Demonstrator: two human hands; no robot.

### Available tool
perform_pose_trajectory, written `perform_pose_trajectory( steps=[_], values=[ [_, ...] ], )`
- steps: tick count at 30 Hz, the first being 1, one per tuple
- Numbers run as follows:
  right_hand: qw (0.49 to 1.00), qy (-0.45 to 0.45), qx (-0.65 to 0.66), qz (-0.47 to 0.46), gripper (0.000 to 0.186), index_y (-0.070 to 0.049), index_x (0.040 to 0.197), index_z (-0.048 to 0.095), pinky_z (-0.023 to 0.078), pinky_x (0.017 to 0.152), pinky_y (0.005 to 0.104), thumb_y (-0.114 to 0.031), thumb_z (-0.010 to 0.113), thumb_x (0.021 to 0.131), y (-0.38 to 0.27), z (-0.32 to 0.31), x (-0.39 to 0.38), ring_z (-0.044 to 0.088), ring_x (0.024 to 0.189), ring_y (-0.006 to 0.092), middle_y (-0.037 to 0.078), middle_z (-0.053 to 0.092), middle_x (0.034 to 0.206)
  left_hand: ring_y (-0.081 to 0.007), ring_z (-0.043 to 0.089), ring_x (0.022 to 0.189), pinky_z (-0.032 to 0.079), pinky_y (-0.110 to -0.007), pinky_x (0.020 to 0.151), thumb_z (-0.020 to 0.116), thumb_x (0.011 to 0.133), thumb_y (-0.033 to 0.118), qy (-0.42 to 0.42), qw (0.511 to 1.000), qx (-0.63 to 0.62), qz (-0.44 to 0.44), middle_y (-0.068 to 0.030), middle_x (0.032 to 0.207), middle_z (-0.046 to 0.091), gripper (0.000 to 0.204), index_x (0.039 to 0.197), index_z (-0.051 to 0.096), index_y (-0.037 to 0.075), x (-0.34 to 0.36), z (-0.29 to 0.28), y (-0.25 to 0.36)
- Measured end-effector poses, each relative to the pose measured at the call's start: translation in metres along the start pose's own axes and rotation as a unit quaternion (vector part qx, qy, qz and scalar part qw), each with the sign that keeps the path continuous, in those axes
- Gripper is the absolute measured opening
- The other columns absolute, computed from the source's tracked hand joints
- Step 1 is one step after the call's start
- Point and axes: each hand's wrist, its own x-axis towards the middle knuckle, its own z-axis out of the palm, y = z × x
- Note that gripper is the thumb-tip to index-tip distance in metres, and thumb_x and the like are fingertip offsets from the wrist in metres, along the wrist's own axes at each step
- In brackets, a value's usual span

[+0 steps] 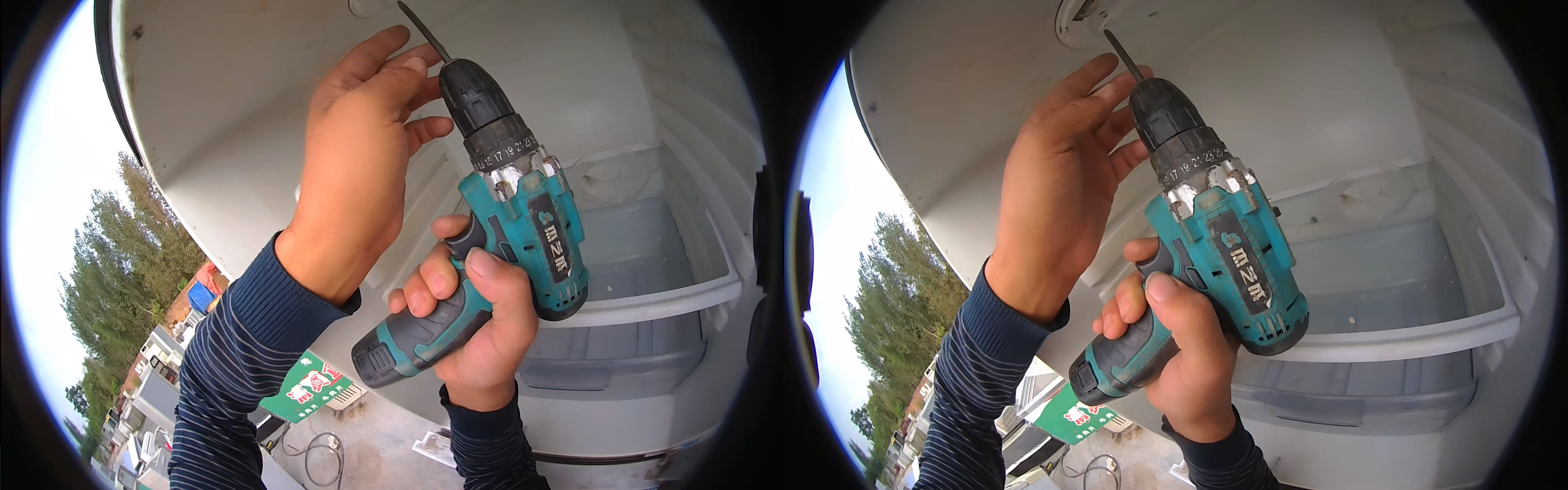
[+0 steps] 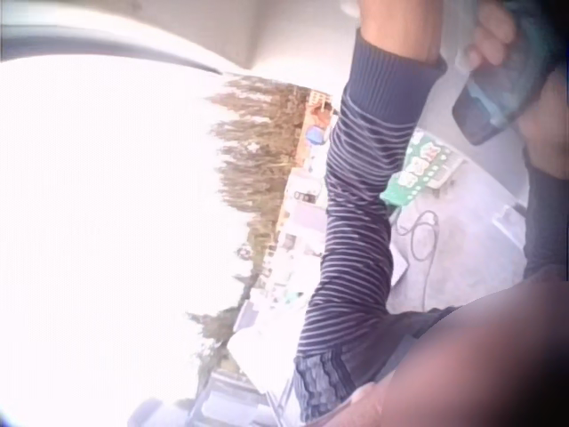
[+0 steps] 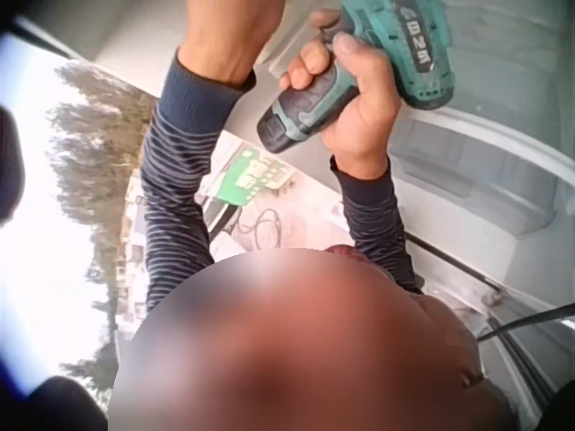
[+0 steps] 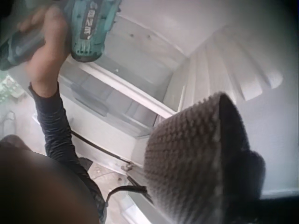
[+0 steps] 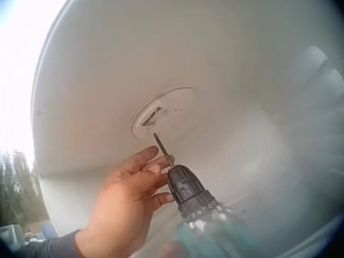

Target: The person walks through an outdoor area filled with discarded appliances and approaches a white refrigerator. They open the refrigerator door and use a cordless drill to remove screws from the interior light fixture. The person then detaches the light cover and disconnects the wiring.

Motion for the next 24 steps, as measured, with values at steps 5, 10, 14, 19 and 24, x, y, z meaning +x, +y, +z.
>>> perform_pose_trajectory(
  steps=[5,10,14,19,24],
  values=[
    [1.000,-0.013,0.004,0.005,0.044,-0.003,0.121,0.055,0.051,0.075,0.0424,-0.034,0.057,0.089,0.006,-0.004,0.009,0.057,0.069,0.0178,0.003,0.054,0.074,-0.0183,0.064,0.110,0.053,-0.033,0.089,0.053,0.105,0.018,-0.084,0.995,0.040,-0.026,-0.0165,0.136,0.063,0.053,0.151,0.040,-0.006,-0.003,-0.009,0.008],
    [0.998,-0.036,0.042,-0.001,0.043,-0.002,0.122,0.054,0.051,0.076,0.0419,-0.031,0.058,0.090,0.012,-0.009,0.016,0.057,0.071,0.0188,0.004,0.054,0.076,-0.0189,0.065,0.111,0.054,-0.030,0.086,0.053,0.106,0.019,-0.121,0.991,0.047,-0.017,-0.0166,0.139,0.063,0.054,0.152,0.039,-0.005,0.004,-0.018,0.004],
    [0.997,-0.051,0.056,0.004,0.043,-0.002,0.122,0.054,0.050,0.077,0.0418,-0.031,0.058,0.091,0.013,-0.014,0.021,0.056,0.071,0.0188,0.004,0.054,0.077,-0.0183,0.065,0.110,0.054,-0.029,0.084,0.054,0.106,0.019,-0.128,0.990,0.052,-0.010,-0.0167,0.139,0.062,0.055,0.153,0.038,-0.005,0.008,-0.019,0.001],
    [0.999,-0.043,0.029,-0.003,0.043,-0.004,0.121,0.055,0.050,0.076,0.0421,-0.034,0.057,0.090,0.012,-0.016,0.025,0.056,0.071,0.0178,0.003,0.053,0.076,-0.0171,0.064,0.111,0.054,-0.028,0.083,0.055,0.106,0.020,-0.139,0.989,0.053,-0.008,-0.0153,0.139,0.062,0.056,0.152,0.038,-0.005,0.013,-0.020,-0.003],
    [0.999,-0.011,0.044,-0.017,0.042,-0.004,0.120,0.056,0.050,0.075,0.0399,-0.034,0.058,0.089,0.016,-0.017,0.031,0.056,0.070,0.0170,0.001,0.054,0.076,-0.0166,0.064,0.110,0.053,-0.029,0.086,0.054,0.106,0.021,-0.161,0.985,0.054,-0.036,-0.0130,0.138,0.063,0.053,0.151,0.041,-0.004,0.021,-0.015,-0.013]
  ],
)
